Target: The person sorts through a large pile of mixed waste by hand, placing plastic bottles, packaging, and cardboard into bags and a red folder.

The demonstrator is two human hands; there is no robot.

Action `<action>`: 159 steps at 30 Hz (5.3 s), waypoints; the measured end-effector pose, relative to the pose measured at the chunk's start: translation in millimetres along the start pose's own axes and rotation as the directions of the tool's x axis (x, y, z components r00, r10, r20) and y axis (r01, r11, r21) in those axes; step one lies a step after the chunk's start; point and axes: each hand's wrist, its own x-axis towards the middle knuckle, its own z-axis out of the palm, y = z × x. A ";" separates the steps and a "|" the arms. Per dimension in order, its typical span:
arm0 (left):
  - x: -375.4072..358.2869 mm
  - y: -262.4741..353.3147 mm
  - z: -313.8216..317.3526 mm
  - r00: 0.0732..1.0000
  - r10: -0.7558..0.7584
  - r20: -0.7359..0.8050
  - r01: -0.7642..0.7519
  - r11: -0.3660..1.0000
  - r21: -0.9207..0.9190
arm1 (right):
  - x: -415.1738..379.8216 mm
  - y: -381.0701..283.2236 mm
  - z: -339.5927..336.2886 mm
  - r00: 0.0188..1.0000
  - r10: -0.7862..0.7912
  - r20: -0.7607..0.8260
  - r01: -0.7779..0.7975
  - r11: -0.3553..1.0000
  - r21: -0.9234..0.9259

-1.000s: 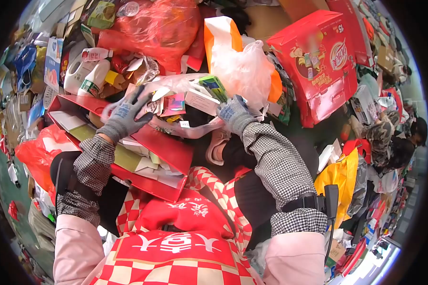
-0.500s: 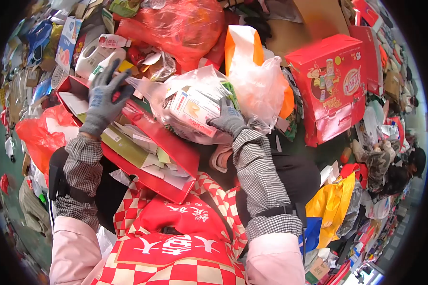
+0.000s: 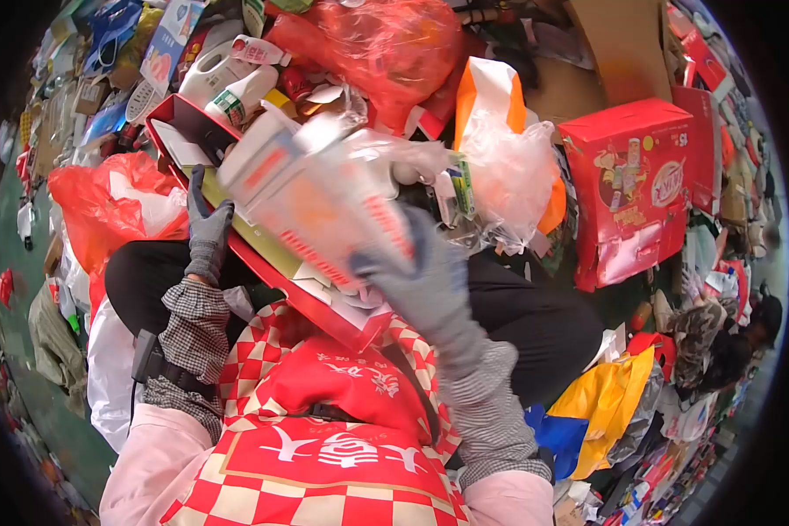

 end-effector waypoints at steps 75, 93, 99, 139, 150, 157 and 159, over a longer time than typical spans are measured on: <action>146.3 67.2 9.8 0.760 0.649 0.036 -0.492 0.538 0.684 | 63.8 10.4 -46.9 0.994 0.071 -0.087 -0.061 0.991 0.118; 124.6 -42.4 -42.6 0.948 -0.071 -0.311 0.059 0.997 -0.046 | 151.4 -43.4 235.8 0.904 -0.001 0.428 0.268 0.781 -0.564; 119.0 -30.3 -43.2 0.980 -0.078 -0.185 0.027 0.963 -0.267 | 184.6 26.6 280.7 0.879 -0.025 0.475 0.320 0.770 -0.552; 120.8 -9.7 -20.6 0.917 0.397 -0.041 -0.309 0.770 0.559 | 211.9 288.5 -21.2 0.949 0.243 0.199 -0.162 0.921 -0.353; 107.9 29.6 6.2 0.737 0.668 -0.098 -0.430 0.576 0.696 | 95.3 105.6 -91.5 0.977 0.124 0.173 -0.211 0.673 0.709; -7.3 112.9 91.2 0.733 0.626 0.266 -0.599 0.780 -0.184 | 63.8 56.5 -105.8 0.999 -0.022 0.039 -0.018 0.606 0.795; -42.4 119.3 118.7 0.741 0.402 0.538 -0.165 0.885 -0.435 | 59.5 45.0 -108.0 0.999 -0.050 -0.010 0.039 0.637 0.770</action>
